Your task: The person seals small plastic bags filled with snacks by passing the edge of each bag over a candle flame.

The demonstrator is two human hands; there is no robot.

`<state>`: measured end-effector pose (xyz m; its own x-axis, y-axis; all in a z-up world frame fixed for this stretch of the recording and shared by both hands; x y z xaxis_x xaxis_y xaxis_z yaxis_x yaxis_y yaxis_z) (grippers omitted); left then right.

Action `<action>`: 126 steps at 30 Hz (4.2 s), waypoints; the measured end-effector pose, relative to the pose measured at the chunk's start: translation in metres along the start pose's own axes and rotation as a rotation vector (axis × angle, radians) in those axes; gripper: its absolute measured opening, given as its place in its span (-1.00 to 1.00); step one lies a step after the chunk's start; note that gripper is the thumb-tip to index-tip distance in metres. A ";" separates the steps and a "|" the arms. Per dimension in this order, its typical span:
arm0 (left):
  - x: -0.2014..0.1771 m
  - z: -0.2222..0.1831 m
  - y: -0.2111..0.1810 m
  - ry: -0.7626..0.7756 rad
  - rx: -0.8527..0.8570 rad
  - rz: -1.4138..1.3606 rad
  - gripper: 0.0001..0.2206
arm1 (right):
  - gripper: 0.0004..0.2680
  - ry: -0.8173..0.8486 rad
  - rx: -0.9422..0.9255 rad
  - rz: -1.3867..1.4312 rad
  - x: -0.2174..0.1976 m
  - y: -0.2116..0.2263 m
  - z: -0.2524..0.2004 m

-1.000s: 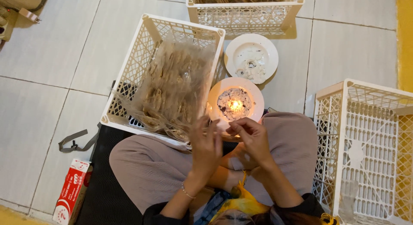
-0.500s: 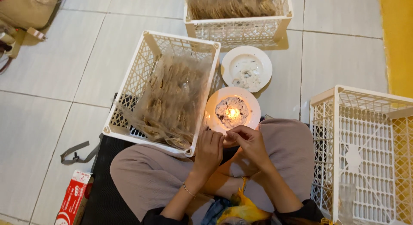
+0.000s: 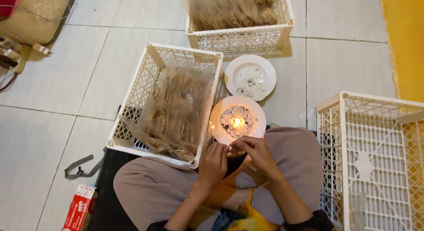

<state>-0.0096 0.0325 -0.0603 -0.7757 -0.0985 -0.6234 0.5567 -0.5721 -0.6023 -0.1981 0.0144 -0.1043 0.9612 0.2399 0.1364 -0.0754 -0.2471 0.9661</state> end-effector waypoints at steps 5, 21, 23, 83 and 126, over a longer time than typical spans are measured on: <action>0.003 -0.013 0.002 0.007 -0.016 -0.029 -0.95 | -0.76 0.054 0.082 0.062 0.000 -0.001 -0.007; 0.009 -0.024 0.001 -0.008 0.028 -0.041 -0.90 | -0.85 0.041 0.040 0.054 -0.005 -0.037 -0.007; 0.013 -0.029 0.006 -0.004 0.018 -0.035 -0.89 | -0.85 0.048 0.061 0.068 -0.004 -0.040 -0.006; 0.014 -0.032 0.008 0.034 -0.074 -0.092 -0.87 | -0.88 0.200 0.092 -0.020 -0.006 -0.046 -0.002; 0.002 -0.030 0.010 0.032 -0.193 -0.009 -0.89 | -0.90 -0.273 -0.044 -0.188 0.000 -0.044 0.000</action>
<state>0.0034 0.0510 -0.0832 -0.7727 -0.0664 -0.6313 0.5989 -0.4059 -0.6903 -0.1945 0.0249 -0.1470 0.9946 0.0151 -0.1030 0.1040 -0.1806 0.9781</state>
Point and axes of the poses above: each hand's wrist, its own z-axis towards the middle knuckle, its own x-axis out of the palm, y = z × x, the point moved 1 cm from there along z, towards the middle knuckle, and after that the axes turned 6 degrees about x, right-handed, at the moved point
